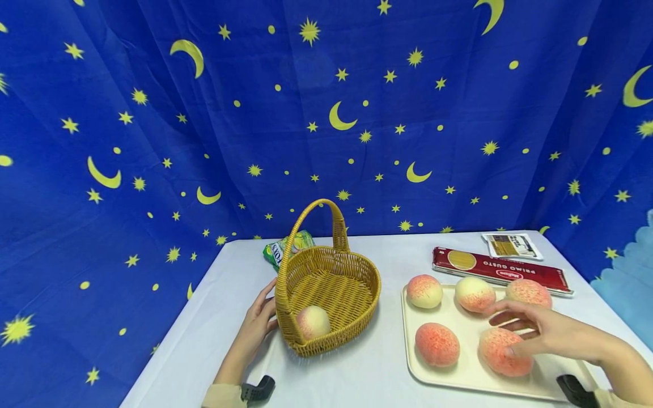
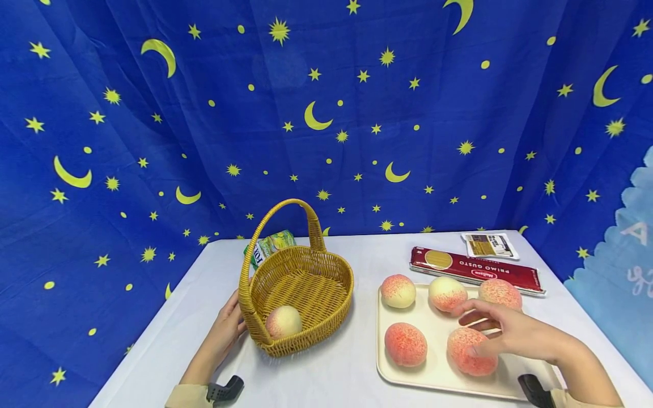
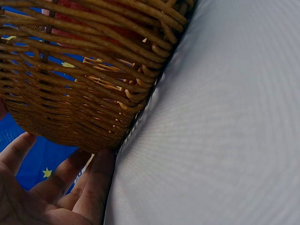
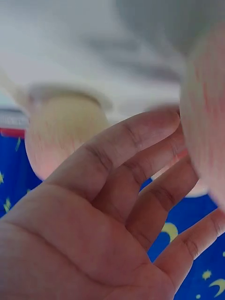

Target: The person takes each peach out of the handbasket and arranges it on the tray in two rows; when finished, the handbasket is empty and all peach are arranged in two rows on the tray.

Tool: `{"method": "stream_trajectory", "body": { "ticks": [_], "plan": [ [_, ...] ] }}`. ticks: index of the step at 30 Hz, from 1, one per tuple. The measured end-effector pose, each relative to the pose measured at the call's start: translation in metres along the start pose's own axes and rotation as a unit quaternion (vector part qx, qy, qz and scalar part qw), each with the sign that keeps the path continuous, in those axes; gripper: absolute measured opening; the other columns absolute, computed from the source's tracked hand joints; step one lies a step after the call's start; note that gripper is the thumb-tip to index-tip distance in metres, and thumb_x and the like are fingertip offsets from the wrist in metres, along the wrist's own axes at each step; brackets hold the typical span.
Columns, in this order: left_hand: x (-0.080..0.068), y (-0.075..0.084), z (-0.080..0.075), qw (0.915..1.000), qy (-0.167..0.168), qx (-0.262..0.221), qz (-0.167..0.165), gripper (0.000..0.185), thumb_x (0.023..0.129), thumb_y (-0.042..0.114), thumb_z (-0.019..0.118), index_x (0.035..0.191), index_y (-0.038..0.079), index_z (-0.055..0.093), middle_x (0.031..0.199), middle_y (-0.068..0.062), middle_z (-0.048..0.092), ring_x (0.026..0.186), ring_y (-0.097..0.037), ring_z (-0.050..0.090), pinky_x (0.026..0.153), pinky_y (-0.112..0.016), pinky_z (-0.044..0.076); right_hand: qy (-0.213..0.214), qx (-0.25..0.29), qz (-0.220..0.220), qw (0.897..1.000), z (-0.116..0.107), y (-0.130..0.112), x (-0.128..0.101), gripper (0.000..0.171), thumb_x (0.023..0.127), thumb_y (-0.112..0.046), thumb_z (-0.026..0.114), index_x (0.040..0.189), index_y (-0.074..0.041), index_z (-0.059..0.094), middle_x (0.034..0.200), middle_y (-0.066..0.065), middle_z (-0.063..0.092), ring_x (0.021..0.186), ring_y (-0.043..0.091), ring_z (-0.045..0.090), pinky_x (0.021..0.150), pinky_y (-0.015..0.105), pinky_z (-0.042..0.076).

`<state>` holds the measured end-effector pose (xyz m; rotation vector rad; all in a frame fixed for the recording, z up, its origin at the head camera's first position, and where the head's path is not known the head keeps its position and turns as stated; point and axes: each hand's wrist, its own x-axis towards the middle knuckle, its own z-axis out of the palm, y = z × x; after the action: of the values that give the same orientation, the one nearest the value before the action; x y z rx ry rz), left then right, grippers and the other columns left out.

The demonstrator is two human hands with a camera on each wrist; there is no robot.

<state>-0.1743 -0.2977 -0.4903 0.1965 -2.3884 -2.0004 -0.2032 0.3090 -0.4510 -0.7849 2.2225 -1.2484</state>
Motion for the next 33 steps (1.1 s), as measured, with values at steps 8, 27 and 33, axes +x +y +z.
{"method": "stream_trajectory", "body": {
  "ticks": [8, 27, 33],
  "plan": [
    [0.0, 0.0, -0.001, 1.0, -0.001, 0.002, -0.001, 0.061, 0.111, 0.046, 0.055, 0.168, 0.039, 0.034, 0.169, -0.009, 0.045, 0.147, -0.029, 0.054, 0.116, -0.049, 0.055, 0.035, -0.071, -0.07, 0.994, -0.008, -0.051, 0.022, 0.051, 0.098, -0.008, 0.076, 0.143, 0.0, 0.055, 0.134, -0.005, 0.07, 0.116, -0.004, 0.068, 0.089, 0.023, 0.063],
    [0.0, 0.002, 0.0, 1.0, -0.007, 0.004, -0.003, 0.063, 0.11, 0.049, 0.055, 0.168, 0.04, 0.033, 0.173, -0.009, 0.039, 0.152, -0.031, 0.049, 0.12, -0.054, 0.05, -0.03, -0.12, -0.069, 0.99, 0.024, -0.169, 0.134, 0.065, 0.098, -0.034, 0.08, 0.154, -0.019, 0.05, 0.138, 0.017, 0.068, 0.121, 0.029, 0.073, 0.105, 0.046, 0.061],
    [0.001, 0.001, 0.0, 1.0, -0.008, 0.004, 0.003, 0.062, 0.111, 0.048, 0.054, 0.168, 0.039, 0.032, 0.173, -0.008, 0.039, 0.151, -0.03, 0.05, 0.119, -0.051, 0.052, -0.059, -0.109, -0.059, 0.991, 0.043, -0.179, 0.175, 0.069, 0.1, -0.038, 0.078, 0.158, -0.022, 0.044, 0.143, 0.017, 0.065, 0.118, 0.026, 0.073, 0.103, 0.045, 0.061]
  ]
}}
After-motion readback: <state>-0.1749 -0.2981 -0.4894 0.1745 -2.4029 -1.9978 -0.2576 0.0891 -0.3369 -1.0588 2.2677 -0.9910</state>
